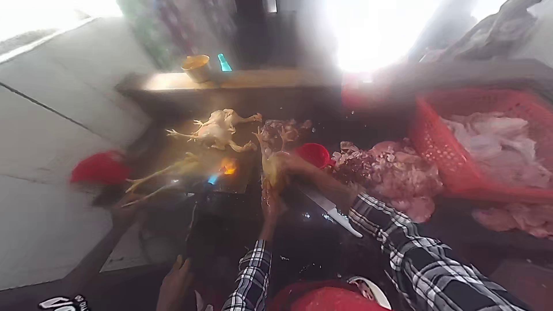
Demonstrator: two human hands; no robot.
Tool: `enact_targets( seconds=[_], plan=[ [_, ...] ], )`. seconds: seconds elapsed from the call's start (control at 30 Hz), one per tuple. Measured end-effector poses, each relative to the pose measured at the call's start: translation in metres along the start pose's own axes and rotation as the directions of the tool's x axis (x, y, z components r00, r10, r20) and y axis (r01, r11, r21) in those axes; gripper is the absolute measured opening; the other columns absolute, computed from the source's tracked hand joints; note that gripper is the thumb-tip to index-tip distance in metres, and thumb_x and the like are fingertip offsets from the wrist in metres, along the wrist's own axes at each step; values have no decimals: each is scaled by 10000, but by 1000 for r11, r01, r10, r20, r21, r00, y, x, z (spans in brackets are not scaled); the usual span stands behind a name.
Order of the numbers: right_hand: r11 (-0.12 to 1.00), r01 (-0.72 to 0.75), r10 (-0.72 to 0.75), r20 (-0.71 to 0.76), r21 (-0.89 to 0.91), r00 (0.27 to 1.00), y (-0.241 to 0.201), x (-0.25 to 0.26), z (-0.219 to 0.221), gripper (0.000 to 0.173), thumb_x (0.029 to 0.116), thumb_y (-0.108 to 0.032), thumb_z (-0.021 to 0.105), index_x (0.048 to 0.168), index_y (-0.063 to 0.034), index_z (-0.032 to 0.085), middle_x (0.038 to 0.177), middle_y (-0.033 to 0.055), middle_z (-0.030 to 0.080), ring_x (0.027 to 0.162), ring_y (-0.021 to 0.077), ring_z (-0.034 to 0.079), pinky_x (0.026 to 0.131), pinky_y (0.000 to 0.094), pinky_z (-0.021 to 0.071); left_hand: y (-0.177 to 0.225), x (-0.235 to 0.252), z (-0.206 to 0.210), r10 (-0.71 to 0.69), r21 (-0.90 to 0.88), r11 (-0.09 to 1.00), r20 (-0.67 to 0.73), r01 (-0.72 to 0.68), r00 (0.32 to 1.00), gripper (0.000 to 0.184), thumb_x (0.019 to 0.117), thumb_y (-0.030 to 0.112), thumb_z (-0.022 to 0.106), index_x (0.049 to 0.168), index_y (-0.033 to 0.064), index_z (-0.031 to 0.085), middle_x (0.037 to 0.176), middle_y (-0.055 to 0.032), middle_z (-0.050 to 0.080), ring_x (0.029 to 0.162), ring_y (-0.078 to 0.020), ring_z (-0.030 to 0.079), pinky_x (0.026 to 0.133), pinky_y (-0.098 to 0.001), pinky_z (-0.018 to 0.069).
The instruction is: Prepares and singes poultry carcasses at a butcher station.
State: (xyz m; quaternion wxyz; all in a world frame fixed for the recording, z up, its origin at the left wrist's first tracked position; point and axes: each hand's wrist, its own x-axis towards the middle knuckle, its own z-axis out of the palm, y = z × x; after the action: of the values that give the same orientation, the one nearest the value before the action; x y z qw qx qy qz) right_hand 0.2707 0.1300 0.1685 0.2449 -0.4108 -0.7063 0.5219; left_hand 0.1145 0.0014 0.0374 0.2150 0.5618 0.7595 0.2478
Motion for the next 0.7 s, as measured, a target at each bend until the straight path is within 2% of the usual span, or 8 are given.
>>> enact_targets(
  seconds=[0.1, 0.23, 0.33, 0.4, 0.47, 0.53, 0.6, 0.7],
  plan=[
    [927, -33, 11, -61, -374, 998, 14, -84, -11, 450, 1085, -349, 466, 1482, -146, 528, 1482, 103, 565, 1376, 219, 534, 1176, 435, 415, 6, -15, -5, -145, 85, 987, 109, 137, 983, 746, 1024, 229, 535, 1651, 112, 148, 1439, -220, 566, 1222, -364, 641, 1007, -556, 535],
    [689, -319, 300, -145, -651, 943, 84, -210, 3, 645, 951, -511, 635, 1512, -221, 505, 1446, 196, 542, 1318, 407, 534, 1047, 612, 476, 3, -41, -15, -170, 84, 984, 230, 154, 958, 616, 1037, 249, 500, 1617, 184, 301, 1354, -180, 642, 1175, -356, 669, 982, -591, 535],
    [585, -479, 459, -220, -655, 861, 110, -260, 21, 681, 938, -385, 685, 1561, -281, 431, 1472, 270, 482, 1308, 502, 514, 964, 677, 505, -14, -73, -20, -163, 69, 986, 259, 151, 952, 616, 1044, 242, 492, 1619, 159, 288, 1352, -190, 639, 1155, -342, 681, 981, -568, 545],
    [628, -496, 452, -238, -600, 860, 110, -269, 16, 645, 949, -267, 623, 1563, -272, 426, 1421, 236, 546, 1250, 442, 587, 972, 634, 517, -30, -92, -26, -145, 55, 989, 247, 135, 958, 592, 1050, 237, 493, 1606, 135, 319, 1411, -181, 606, 1220, -337, 650, 1029, -557, 520],
    [789, -489, 435, -223, -372, 872, 100, -271, 7, 552, 990, -190, 560, 1529, -172, 446, 1333, 186, 627, 1130, 337, 667, 963, 557, 546, -52, -104, -36, -140, 56, 990, 198, 131, 970, 537, 1049, 256, 521, 1564, 148, 411, 1408, -161, 613, 1239, -332, 638, 1044, -560, 508],
    [898, -438, 421, -215, -36, 881, 97, -281, 9, 466, 1042, -199, 453, 1499, -106, 440, 1058, 149, 674, 754, 237, 673, 698, 439, 591, -72, -110, -43, -123, 81, 990, 114, 114, 986, 499, 1035, 301, 562, 1509, 158, 499, 1402, -158, 611, 1268, -344, 609, 1064, -566, 490],
    [874, -412, 457, -150, 259, 876, 95, -293, 22, 453, 1088, -360, 422, 1464, -108, 417, 890, 92, 639, 610, 187, 619, 574, 373, 574, -81, -110, -47, -43, 93, 995, -35, 46, 998, 489, 993, 383, 608, 1425, 155, 592, 1376, -158, 613, 1305, -381, 541, 1084, -586, 433],
    [852, -497, 520, -160, 167, 839, 103, -297, 45, 549, 1057, -421, 535, 1473, -80, 432, 831, 103, 626, 595, 195, 620, 577, 384, 580, -61, -97, -47, 46, -49, 997, -133, -53, 990, 407, 994, 408, 630, 1282, 126, 689, 1291, -103, 670, 1253, -290, 593, 1095, -481, 457]
  ],
)
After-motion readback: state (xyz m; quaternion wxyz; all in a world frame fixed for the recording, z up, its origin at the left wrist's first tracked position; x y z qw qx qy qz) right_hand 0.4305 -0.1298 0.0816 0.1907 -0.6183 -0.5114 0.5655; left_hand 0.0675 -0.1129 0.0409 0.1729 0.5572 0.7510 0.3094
